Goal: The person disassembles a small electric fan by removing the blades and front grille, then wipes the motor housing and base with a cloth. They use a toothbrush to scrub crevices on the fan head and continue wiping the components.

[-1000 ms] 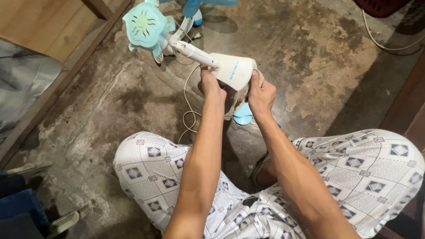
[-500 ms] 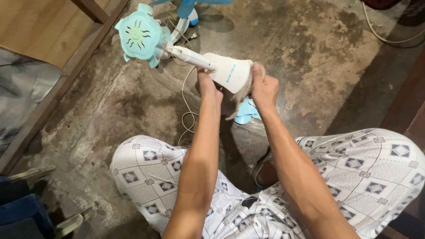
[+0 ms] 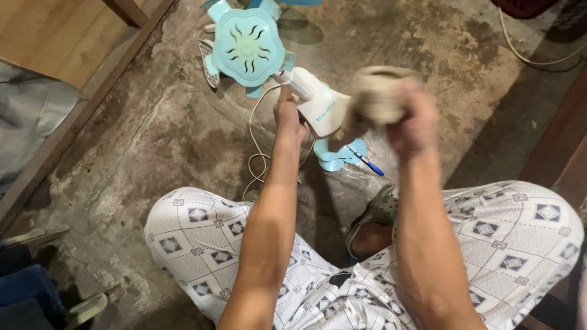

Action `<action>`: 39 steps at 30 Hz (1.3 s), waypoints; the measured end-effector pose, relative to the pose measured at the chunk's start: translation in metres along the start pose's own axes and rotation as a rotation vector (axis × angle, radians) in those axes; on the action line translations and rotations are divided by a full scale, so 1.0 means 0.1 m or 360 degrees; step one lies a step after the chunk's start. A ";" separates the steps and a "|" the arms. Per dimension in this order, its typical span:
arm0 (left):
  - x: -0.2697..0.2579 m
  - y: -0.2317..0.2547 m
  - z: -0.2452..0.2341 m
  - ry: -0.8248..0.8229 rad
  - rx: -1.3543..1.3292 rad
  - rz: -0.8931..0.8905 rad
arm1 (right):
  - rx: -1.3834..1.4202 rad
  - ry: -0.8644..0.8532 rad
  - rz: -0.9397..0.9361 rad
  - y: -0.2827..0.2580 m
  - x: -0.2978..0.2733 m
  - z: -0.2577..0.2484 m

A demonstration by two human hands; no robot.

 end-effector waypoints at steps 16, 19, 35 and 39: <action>-0.49 0.22 0.48 -0.0007 0.1639 -0.0034 | -0.1290 -0.0362 0.0399 1.20 0.21 -0.02; -0.49 0.25 0.50 -0.0143 0.1457 0.0093 | -0.1412 -0.0298 0.0210 1.20 0.25 0.01; 0.32 0.34 -0.33 -0.0307 0.0920 0.1306 | -0.0984 -0.0228 0.1045 0.70 0.58 -0.35; 0.43 0.64 -0.27 0.0671 0.0531 0.1154 | -0.0014 -0.0028 0.0987 0.64 0.55 -0.60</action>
Point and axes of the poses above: each hand's wrist, its own x-axis towards the middle knuckle, its own z-axis out of the palm, y = z × x, the point moved 2 cm from there along x, towards the middle knuckle, and after that the axes turned 10 degrees about -y, right-handed, at the moved point
